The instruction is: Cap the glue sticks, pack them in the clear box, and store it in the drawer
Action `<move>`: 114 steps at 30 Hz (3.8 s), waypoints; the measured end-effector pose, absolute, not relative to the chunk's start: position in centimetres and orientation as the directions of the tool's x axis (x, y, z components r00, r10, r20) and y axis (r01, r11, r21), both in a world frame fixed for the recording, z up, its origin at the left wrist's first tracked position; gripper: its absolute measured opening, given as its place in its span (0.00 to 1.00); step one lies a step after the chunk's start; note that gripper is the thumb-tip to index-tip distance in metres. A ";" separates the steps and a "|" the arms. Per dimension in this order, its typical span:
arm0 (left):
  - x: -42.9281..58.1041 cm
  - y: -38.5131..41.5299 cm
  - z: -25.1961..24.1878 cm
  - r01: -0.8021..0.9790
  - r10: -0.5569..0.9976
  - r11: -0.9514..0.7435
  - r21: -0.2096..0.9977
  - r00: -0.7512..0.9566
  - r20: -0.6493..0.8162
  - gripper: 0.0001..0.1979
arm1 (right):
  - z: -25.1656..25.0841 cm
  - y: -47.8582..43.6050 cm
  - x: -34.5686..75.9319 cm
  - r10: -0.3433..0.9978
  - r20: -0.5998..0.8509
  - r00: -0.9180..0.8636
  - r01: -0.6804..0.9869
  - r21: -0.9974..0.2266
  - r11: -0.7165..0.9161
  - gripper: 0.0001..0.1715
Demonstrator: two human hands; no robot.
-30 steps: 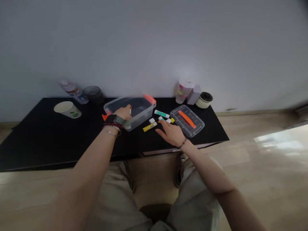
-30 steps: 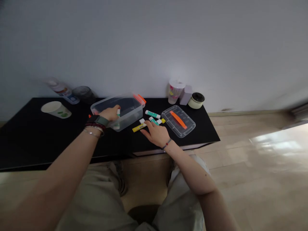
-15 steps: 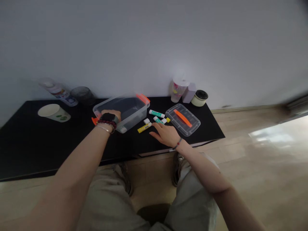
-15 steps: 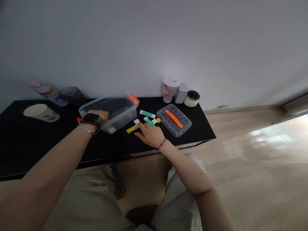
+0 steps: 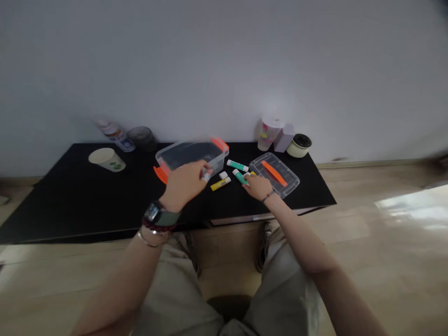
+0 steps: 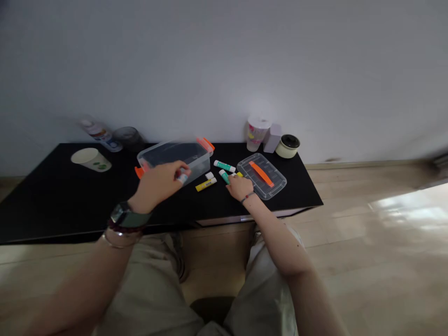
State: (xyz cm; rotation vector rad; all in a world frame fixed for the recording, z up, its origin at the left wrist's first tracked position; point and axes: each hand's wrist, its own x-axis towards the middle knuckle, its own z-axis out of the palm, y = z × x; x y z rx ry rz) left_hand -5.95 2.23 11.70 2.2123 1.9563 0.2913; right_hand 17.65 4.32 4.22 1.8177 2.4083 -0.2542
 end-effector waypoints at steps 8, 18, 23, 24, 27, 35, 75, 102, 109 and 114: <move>-4.9 -0.5 6.3 0.878 0.918 -0.183 0.443 0.314 -0.242 0.13 | 2.1 6.4 18.1 0.958 -0.257 -0.124 0.992 -0.001 0.128 0.24; -5.9 1.8 2.5 0.734 0.898 -0.129 0.667 0.372 -0.236 0.13 | 0.3 6.5 16.4 0.954 -0.280 -0.105 0.994 -0.064 0.090 0.26; -5.1 1.6 1.7 0.635 0.903 -0.038 0.771 0.353 -0.247 0.15 | 2.0 6.4 16.6 0.980 -0.176 -0.091 0.958 -0.285 0.038 0.24; -4.9 1.6 1.7 0.588 0.912 0.010 0.809 0.327 -0.249 0.16 | 2.3 6.1 16.6 0.977 -0.171 -0.127 0.923 -0.381 0.053 0.24; -4.1 1.5 2.0 0.347 0.928 0.205 0.915 0.227 -0.295 0.21 | 2.8 4.6 16.2 0.930 -0.200 -0.307 0.713 -0.696 0.086 0.25; -2.7 0.8 3.5 -0.159 0.921 0.372 0.915 0.189 -0.341 0.22 | 2.6 4.1 15.9 0.771 -0.133 -0.622 0.535 -0.792 0.295 0.24; -2.7 0.1 3.2 -0.072 0.863 0.334 0.940 0.424 -0.274 0.28 | 3.1 5.1 15.1 0.931 -0.067 -0.358 -0.108 -0.988 -0.112 0.33; -3.0 -0.5 5.7 0.153 0.833 0.119 0.981 0.522 -0.182 0.26 | 6.5 1.9 15.8 0.886 0.210 -0.414 0.471 -0.783 0.406 0.18; -3.0 -0.9 5.0 0.325 0.889 -0.078 0.942 0.450 -0.081 0.19 | 6.0 1.5 14.7 0.908 0.188 -0.374 0.581 -0.716 0.387 0.17; -2.8 -1.2 4.8 0.457 0.940 -0.214 0.863 0.336 0.055 0.17 | 5.5 1.8 14.0 0.938 0.181 -0.294 0.654 -0.677 0.336 0.17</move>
